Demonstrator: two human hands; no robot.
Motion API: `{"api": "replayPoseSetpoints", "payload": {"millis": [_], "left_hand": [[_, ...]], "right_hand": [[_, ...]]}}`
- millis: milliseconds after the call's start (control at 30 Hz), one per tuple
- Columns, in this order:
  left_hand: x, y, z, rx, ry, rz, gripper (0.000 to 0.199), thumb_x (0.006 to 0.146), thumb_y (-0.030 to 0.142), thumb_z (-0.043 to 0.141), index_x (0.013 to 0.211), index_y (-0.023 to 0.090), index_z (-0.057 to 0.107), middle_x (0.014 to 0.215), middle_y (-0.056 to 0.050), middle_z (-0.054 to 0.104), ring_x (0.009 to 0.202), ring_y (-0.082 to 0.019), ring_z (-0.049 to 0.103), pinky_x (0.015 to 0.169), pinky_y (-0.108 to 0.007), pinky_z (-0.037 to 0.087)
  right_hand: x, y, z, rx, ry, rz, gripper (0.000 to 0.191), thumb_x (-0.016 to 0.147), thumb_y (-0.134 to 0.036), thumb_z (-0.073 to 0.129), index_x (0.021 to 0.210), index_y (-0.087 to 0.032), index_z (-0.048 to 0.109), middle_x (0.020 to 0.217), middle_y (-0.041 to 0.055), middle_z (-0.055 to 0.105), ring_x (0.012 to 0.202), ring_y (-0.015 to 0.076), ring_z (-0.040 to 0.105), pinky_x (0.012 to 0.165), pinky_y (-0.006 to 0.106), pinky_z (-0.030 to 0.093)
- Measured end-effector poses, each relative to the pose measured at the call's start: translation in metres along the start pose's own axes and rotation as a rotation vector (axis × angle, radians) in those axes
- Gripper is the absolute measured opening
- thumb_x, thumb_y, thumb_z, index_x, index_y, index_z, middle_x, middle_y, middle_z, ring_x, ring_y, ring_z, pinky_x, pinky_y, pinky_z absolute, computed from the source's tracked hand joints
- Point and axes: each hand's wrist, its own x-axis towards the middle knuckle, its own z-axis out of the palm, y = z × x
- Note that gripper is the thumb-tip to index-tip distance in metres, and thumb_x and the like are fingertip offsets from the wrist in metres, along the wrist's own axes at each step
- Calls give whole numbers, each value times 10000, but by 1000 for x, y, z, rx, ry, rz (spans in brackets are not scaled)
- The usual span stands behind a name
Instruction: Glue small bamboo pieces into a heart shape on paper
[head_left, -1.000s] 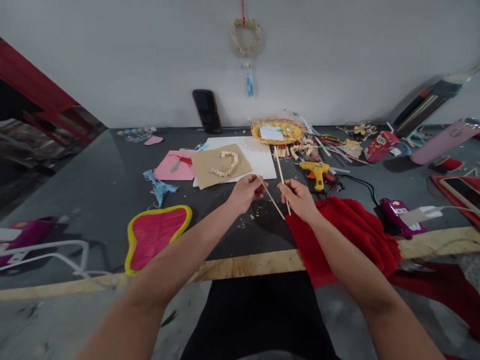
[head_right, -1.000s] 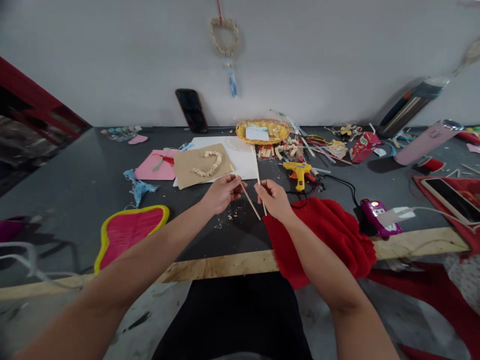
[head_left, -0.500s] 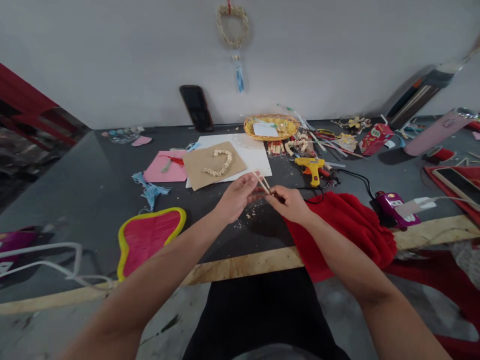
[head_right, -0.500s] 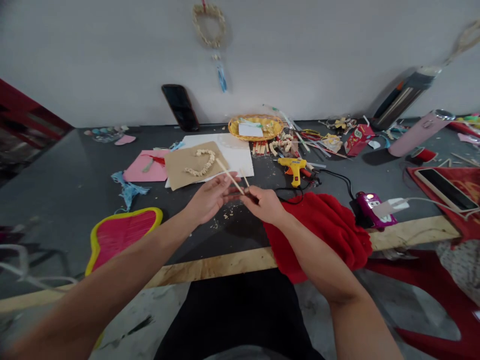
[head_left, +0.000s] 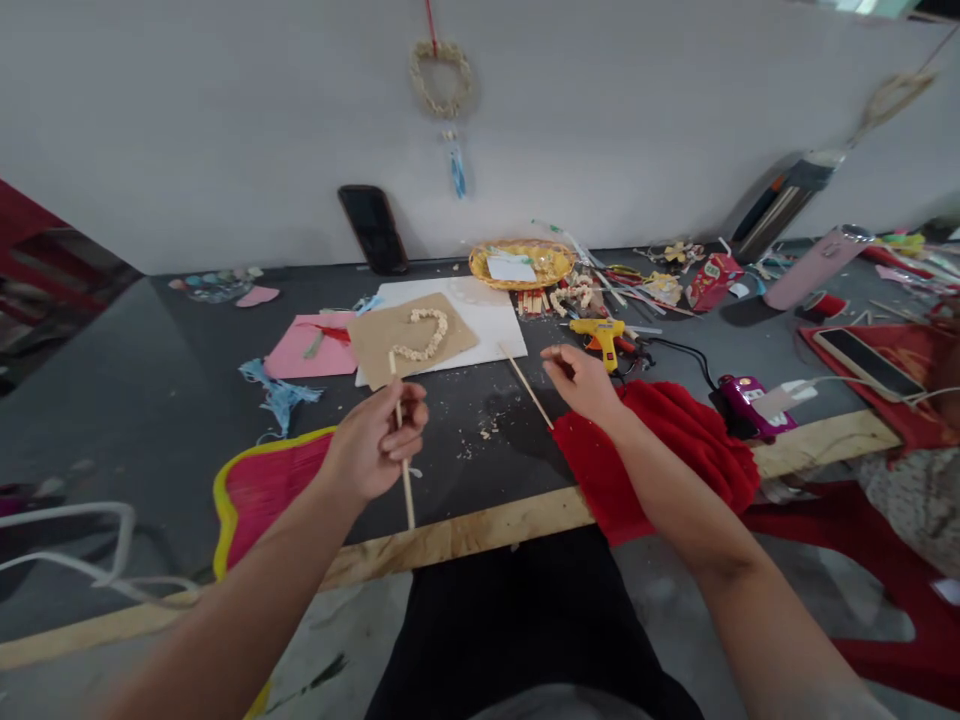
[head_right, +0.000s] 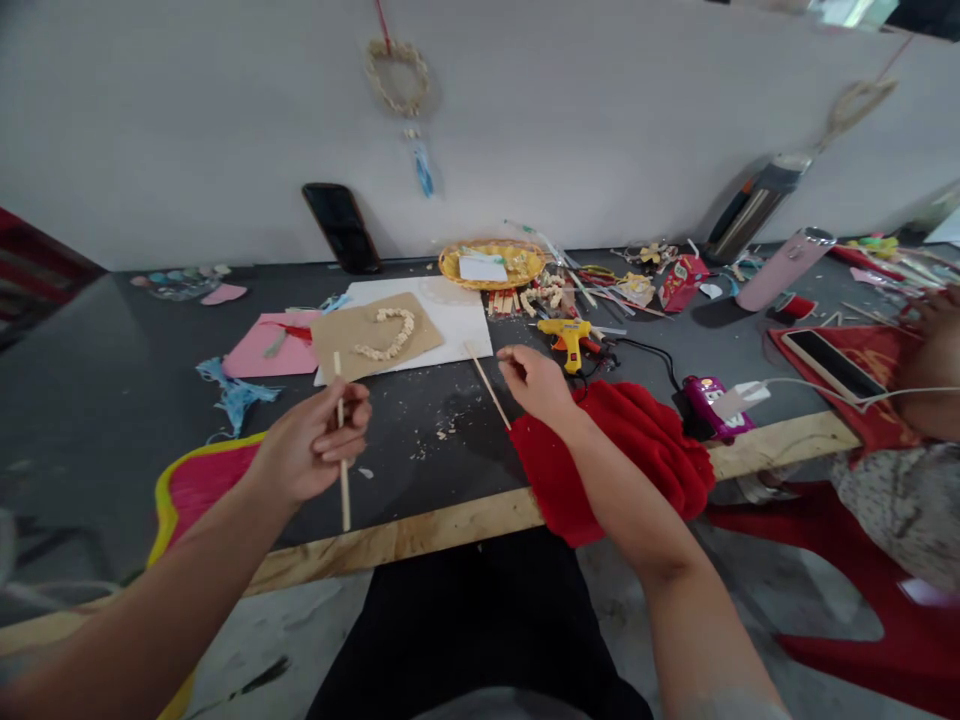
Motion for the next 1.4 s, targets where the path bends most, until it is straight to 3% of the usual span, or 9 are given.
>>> {"api": "replayPoseSetpoints", "payload": {"millis": [167, 267, 400, 533, 767, 900, 1100, 1233, 1400], "left_hand": [[-44, -5, -31, 26, -62, -46, 258, 926, 294, 502, 790, 131, 647, 567, -4, 578, 266, 17, 238, 269, -97, 263], [-59, -10, -42, 38, -78, -68, 182, 853, 311, 625, 799, 141, 659, 588, -3, 593, 277, 27, 244, 272, -87, 273], [-66, -17, -44, 31, -84, -69, 231, 769, 365, 729, 781, 145, 659, 583, 2, 597, 287, 31, 245, 272, -84, 277], [-70, -19, -46, 45, -94, -57, 269, 765, 406, 727, 793, 149, 652, 587, 4, 599, 290, 26, 251, 274, -90, 277], [-78, -17, -62, 54, 6, -66, 193, 797, 336, 681, 796, 146, 649, 593, 0, 595, 285, 27, 272, 292, -91, 279], [-77, -20, -59, 34, 30, -91, 190, 766, 325, 703, 761, 144, 645, 572, 1, 588, 284, 23, 262, 285, -95, 269], [-77, -19, -52, 41, -29, -92, 211, 750, 348, 726, 777, 151, 655, 576, -1, 594, 293, 18, 256, 285, -104, 271], [-77, -21, -55, 20, -29, -86, 261, 719, 385, 758, 824, 161, 673, 589, 4, 599, 308, 22, 254, 296, -97, 265], [-88, -30, -62, 8, -14, -95, 296, 712, 417, 762, 830, 160, 679, 587, 8, 590, 312, 24, 241, 299, -98, 251]], "right_hand": [[16, 15, -55, -534, -6, 175, 255, 856, -271, 546, 1084, -161, 580, 1025, 129, 667, 930, 257, 629, 826, 360, 475], [20, 27, -74, -714, -99, 348, 283, 876, -352, 542, 1083, -160, 543, 1006, 150, 674, 925, 295, 643, 769, 369, 476], [21, 39, -69, -739, -214, 481, 326, 854, -446, 562, 1045, -187, 508, 951, 123, 686, 868, 289, 662, 703, 342, 460], [21, 40, -67, -702, -125, 537, 308, 789, -358, 594, 1036, -208, 488, 922, 92, 688, 827, 264, 657, 672, 315, 438], [16, 37, -124, -708, 175, 502, 334, 769, -364, 577, 1054, -206, 502, 924, 89, 693, 836, 260, 646, 705, 340, 453], [10, 50, -145, -856, 79, 613, 356, 774, -383, 578, 1060, -174, 540, 953, 134, 695, 850, 285, 654, 692, 350, 461], [10, 61, -136, -1016, -140, 684, 347, 851, -379, 525, 1074, -123, 596, 986, 196, 696, 878, 306, 669, 705, 364, 477], [27, 51, -117, -1018, -172, 471, 330, 939, -336, 381, 1077, -152, 618, 1094, 187, 671, 989, 293, 634, 811, 386, 464], [51, 56, -77, -948, -291, 257, 273, 873, -250, 520, 1071, -104, 641, 1130, 203, 644, 1118, 285, 532, 994, 412, 360]]}}
